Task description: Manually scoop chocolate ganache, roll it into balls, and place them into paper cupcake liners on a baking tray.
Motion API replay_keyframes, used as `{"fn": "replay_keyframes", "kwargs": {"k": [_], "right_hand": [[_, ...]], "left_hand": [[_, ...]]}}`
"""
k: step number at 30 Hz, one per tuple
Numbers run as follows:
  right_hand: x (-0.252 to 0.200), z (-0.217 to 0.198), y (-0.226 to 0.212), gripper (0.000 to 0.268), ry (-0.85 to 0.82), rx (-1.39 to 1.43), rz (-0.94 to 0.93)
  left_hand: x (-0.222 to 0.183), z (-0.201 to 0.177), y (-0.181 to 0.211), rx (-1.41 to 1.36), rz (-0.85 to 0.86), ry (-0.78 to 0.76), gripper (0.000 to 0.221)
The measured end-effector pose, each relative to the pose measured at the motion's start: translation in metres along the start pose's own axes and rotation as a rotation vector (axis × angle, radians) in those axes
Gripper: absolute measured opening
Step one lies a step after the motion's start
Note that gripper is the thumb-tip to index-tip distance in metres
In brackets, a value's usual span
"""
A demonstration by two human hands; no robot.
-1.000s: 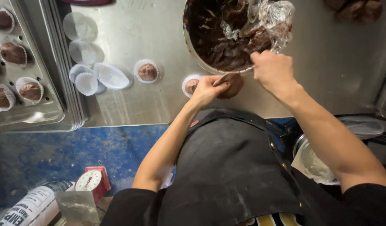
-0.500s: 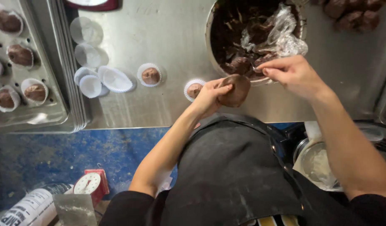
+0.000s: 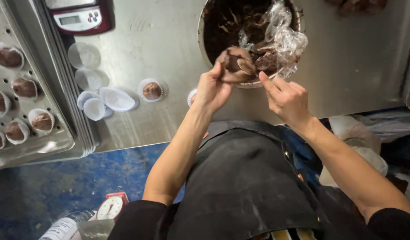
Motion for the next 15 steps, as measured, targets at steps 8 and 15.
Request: {"fn": "replay_keyframes", "kwargs": {"k": [8,15], "right_hand": [[-0.044,0.035,0.036,0.023,0.284,0.409,0.362],[-0.038,0.048,0.077,0.021,0.327,0.377,0.38]], "left_hand": [[-0.053,0.048,0.054,0.143,0.169,-0.019,0.044],[-0.061,0.034,0.039,0.249,0.212,-0.071,0.045]]}}
Point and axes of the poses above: each hand's wrist, its own x-axis towards the middle knuckle, its own z-axis out of the palm, y = z × x, the point moved 10 cm from there along x, towards the middle knuckle, and after that the axes turned 10 degrees about -z, right-handed, at the moved point
